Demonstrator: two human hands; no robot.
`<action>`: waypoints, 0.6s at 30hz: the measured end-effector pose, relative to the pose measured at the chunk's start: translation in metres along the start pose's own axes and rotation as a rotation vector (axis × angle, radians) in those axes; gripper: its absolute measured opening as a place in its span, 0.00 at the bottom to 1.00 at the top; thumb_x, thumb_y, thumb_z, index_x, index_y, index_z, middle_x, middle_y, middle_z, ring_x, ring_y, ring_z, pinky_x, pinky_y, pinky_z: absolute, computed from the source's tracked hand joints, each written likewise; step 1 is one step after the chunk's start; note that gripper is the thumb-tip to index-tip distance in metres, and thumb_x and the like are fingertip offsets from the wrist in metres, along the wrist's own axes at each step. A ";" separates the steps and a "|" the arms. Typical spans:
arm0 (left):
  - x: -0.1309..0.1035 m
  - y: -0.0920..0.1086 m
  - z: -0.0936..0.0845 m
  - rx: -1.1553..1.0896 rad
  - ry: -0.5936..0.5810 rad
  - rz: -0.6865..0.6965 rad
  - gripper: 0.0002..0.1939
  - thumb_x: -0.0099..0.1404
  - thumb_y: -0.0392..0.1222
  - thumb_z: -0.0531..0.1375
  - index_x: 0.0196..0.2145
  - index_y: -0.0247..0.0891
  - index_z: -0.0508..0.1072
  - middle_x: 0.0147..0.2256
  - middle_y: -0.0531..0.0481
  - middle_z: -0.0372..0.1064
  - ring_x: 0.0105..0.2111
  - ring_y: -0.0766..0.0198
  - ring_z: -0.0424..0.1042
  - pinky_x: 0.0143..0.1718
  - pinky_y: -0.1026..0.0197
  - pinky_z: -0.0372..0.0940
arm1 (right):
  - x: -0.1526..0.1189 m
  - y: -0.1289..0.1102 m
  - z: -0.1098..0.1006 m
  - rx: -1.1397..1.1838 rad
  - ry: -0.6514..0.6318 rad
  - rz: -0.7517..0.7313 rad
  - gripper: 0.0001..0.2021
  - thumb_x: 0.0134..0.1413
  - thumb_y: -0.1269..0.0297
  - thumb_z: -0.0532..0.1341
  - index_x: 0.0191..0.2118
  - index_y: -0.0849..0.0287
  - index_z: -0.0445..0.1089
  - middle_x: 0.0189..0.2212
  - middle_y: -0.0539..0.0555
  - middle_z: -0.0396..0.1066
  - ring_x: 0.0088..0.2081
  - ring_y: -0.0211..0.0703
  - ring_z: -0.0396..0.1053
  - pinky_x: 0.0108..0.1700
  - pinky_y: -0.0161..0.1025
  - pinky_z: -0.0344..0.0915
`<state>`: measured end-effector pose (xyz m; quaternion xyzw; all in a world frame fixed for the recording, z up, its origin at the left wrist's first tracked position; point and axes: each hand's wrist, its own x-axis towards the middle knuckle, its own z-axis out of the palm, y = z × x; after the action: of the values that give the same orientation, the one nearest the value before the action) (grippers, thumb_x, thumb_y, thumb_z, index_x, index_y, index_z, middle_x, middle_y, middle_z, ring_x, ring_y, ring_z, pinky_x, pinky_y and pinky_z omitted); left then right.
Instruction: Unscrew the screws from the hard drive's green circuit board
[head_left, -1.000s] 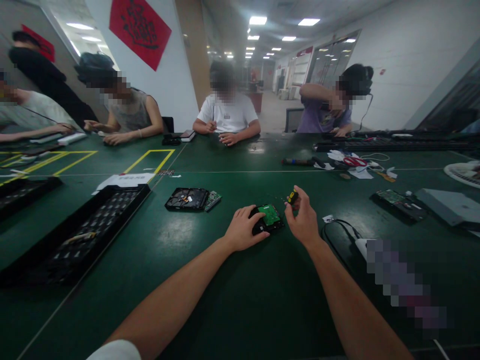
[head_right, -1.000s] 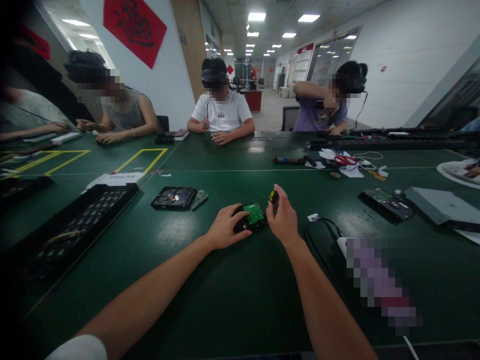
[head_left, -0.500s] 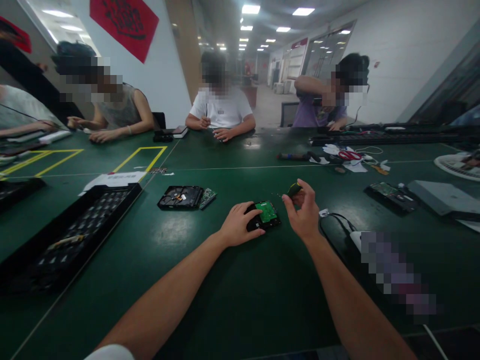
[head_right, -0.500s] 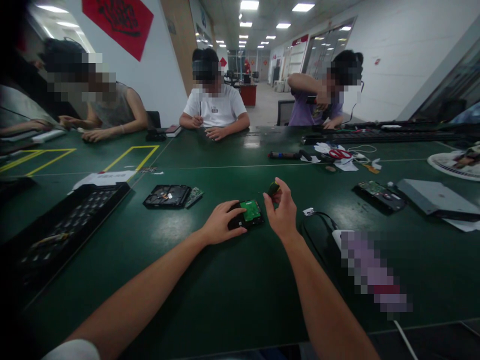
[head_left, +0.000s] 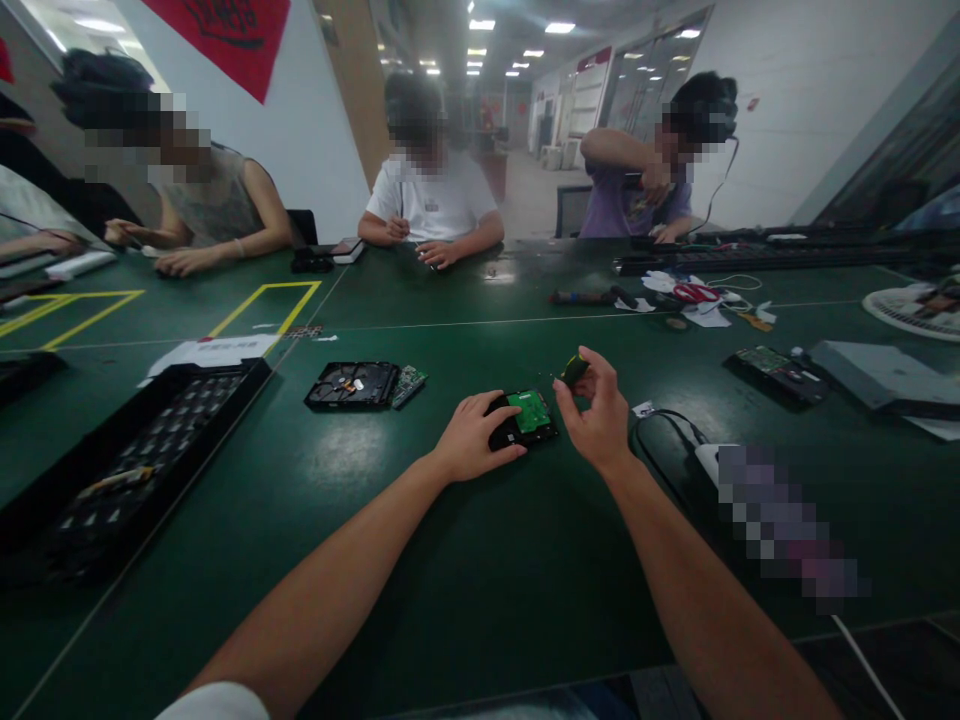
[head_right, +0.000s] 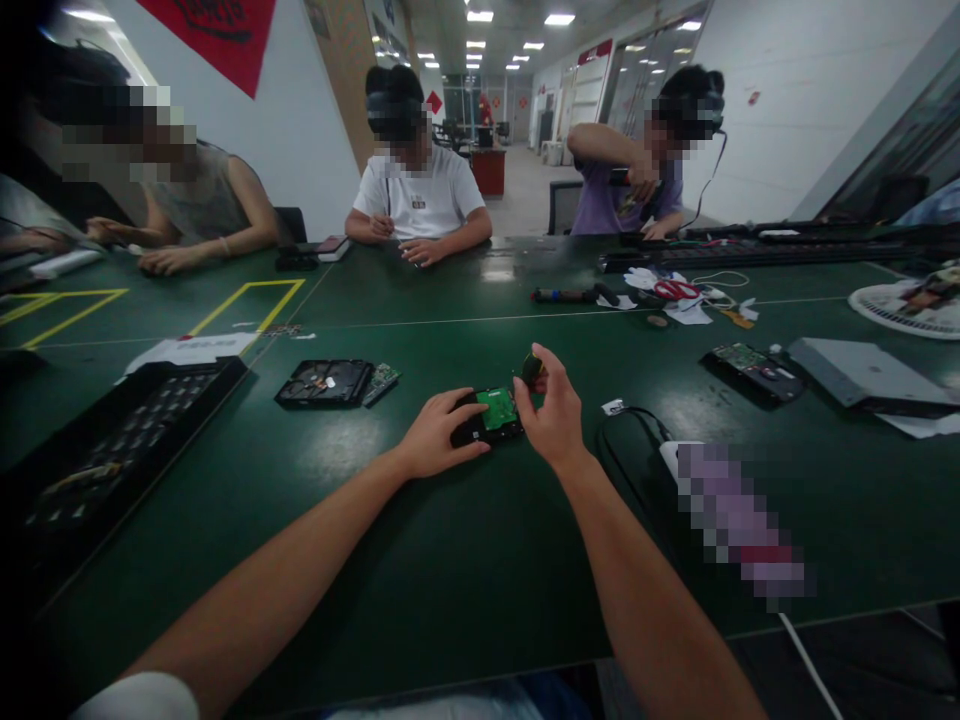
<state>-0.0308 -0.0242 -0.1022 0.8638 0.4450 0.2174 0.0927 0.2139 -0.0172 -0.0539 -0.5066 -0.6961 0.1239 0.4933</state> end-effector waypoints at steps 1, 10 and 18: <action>0.000 0.000 0.000 -0.002 0.001 0.002 0.36 0.68 0.65 0.63 0.67 0.44 0.69 0.70 0.37 0.57 0.69 0.40 0.58 0.68 0.37 0.55 | 0.000 0.001 0.001 -0.008 0.008 -0.010 0.29 0.67 0.54 0.61 0.70 0.50 0.56 0.60 0.61 0.71 0.45 0.50 0.78 0.53 0.50 0.77; -0.001 -0.005 0.006 0.007 0.040 0.026 0.36 0.68 0.66 0.63 0.66 0.45 0.69 0.68 0.36 0.58 0.68 0.40 0.60 0.67 0.37 0.57 | 0.001 0.017 0.013 -0.001 0.132 -0.205 0.30 0.66 0.58 0.64 0.69 0.48 0.57 0.56 0.59 0.74 0.38 0.46 0.78 0.43 0.50 0.81; -0.001 -0.003 0.005 -0.010 0.041 0.024 0.35 0.68 0.65 0.64 0.65 0.45 0.70 0.69 0.37 0.57 0.68 0.40 0.59 0.67 0.36 0.57 | 0.001 0.017 0.012 -0.015 0.149 -0.212 0.30 0.66 0.58 0.65 0.69 0.48 0.57 0.55 0.59 0.74 0.38 0.46 0.78 0.42 0.49 0.82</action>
<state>-0.0310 -0.0231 -0.1074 0.8641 0.4351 0.2382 0.0851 0.2143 -0.0049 -0.0705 -0.4417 -0.7082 0.0277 0.5501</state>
